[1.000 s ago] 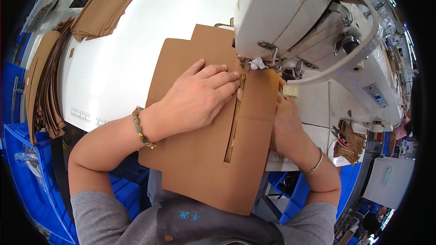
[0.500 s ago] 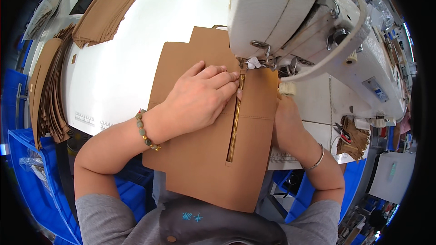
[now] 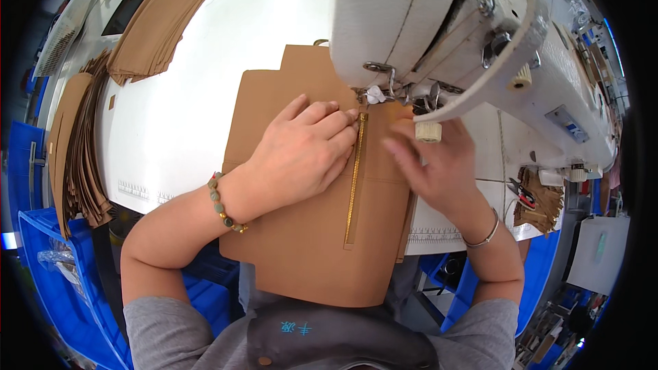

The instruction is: Sewing a zipper and attaching components to a leather bag part using an industrial sewing machine.

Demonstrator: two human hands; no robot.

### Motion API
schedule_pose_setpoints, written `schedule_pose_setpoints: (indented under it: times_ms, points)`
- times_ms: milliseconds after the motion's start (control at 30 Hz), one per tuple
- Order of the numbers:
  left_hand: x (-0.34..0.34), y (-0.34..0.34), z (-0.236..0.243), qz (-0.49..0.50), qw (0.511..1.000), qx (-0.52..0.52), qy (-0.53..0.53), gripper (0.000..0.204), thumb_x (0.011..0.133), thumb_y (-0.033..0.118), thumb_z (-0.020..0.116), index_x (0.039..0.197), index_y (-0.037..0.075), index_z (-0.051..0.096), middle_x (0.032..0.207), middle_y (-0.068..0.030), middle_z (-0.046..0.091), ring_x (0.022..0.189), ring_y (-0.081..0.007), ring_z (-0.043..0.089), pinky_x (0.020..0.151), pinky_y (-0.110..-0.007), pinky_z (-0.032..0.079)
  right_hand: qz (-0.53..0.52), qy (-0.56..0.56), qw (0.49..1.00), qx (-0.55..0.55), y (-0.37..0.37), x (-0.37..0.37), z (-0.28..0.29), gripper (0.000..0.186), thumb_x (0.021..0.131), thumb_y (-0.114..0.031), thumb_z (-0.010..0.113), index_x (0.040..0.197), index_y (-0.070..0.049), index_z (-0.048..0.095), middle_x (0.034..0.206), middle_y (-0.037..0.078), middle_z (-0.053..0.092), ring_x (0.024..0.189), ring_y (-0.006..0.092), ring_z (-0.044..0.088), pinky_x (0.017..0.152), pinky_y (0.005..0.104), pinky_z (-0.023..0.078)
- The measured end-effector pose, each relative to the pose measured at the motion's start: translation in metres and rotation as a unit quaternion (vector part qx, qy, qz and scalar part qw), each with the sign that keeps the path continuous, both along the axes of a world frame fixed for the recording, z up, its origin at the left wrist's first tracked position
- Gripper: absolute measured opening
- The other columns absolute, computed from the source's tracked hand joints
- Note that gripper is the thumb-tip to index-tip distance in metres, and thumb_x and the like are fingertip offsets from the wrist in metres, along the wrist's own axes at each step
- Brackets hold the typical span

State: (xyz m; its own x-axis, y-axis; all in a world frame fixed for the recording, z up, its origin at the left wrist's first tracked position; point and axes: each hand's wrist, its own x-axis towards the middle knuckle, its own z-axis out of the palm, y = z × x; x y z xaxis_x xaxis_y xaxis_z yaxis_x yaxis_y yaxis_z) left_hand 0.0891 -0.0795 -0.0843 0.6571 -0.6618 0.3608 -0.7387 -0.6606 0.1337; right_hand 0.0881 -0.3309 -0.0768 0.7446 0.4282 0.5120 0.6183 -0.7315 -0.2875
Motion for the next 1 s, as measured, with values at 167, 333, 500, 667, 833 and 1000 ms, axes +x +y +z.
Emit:
schedule_pose_setpoints:
  times_ms: [167, 333, 500, 667, 833, 1000]
  points:
    - [0.0, 0.002, -0.001, -0.005, 0.999, -0.027, 0.023, 0.033, 0.09, 0.018, 0.071, 0.121, 0.005, 0.069, 0.118, -0.0079, 0.068, 0.111, -0.0292, 0.063, 0.105, -0.043, 0.051, 0.07, 0.045, 0.992, -0.091, 0.014, -0.003, -0.014, 0.054, 0.086, -0.046, 0.075, 0.127, -0.01, 0.07, 0.131, 0.009, 0.069, 0.107, 0.0328, 0.064, 0.112, 0.0511, 0.042]
    - [-0.001, 0.003, -0.005, -0.002, 0.996, -0.086, 0.036, 0.037, 0.089, 0.015, 0.074, 0.123, 0.002, 0.069, 0.117, -0.0115, 0.068, 0.107, -0.033, 0.065, 0.105, -0.044, 0.051, 0.072, 0.034, 0.989, -0.126, 0.013, -0.003, -0.013, 0.06, 0.084, -0.048, 0.076, 0.13, -0.011, 0.069, 0.131, 0.008, 0.069, 0.111, 0.0309, 0.063, 0.113, 0.0515, 0.04]
    - [-0.002, 0.004, -0.005, 0.011, 0.995, -0.089, 0.05, 0.043, 0.088, 0.018, 0.077, 0.126, 0.0, 0.068, 0.121, -0.0143, 0.068, 0.109, -0.0356, 0.066, 0.108, -0.048, 0.051, 0.08, 0.016, 0.989, -0.125, 0.013, -0.002, -0.011, 0.058, 0.082, -0.045, 0.078, 0.128, -0.011, 0.069, 0.123, 0.008, 0.069, 0.112, 0.0293, 0.062, 0.112, 0.0499, 0.04]
    - [-0.001, 0.004, -0.003, -0.014, 0.997, -0.055, 0.046, 0.051, 0.091, 0.026, 0.077, 0.132, -0.001, 0.065, 0.131, -0.0162, 0.067, 0.113, -0.0359, 0.065, 0.11, -0.049, 0.048, 0.083, 0.015, 0.99, -0.114, 0.013, -0.001, -0.012, 0.055, 0.081, -0.043, 0.079, 0.126, -0.011, 0.07, 0.122, 0.008, 0.069, 0.113, 0.028, 0.062, 0.112, 0.0498, 0.041]
    - [-0.001, 0.003, -0.002, -0.007, 0.998, -0.04, 0.051, 0.049, 0.094, 0.03, 0.074, 0.131, -0.001, 0.066, 0.133, -0.0154, 0.066, 0.116, -0.0358, 0.064, 0.112, -0.05, 0.047, 0.071, 0.015, 0.99, -0.124, 0.013, 0.0, -0.014, 0.055, 0.081, -0.043, 0.079, 0.127, -0.012, 0.07, 0.124, 0.006, 0.069, 0.113, 0.0266, 0.063, 0.113, 0.0501, 0.041]
    - [0.0, 0.002, -0.002, -0.001, 0.998, -0.04, 0.047, 0.049, 0.095, 0.031, 0.073, 0.13, -0.001, 0.066, 0.133, -0.0146, 0.065, 0.116, -0.0353, 0.064, 0.111, -0.051, 0.048, 0.066, 0.023, 0.989, -0.133, 0.011, 0.0, -0.014, 0.057, 0.083, -0.045, 0.077, 0.13, -0.014, 0.07, 0.131, 0.005, 0.069, 0.114, 0.027, 0.063, 0.114, 0.0502, 0.041]
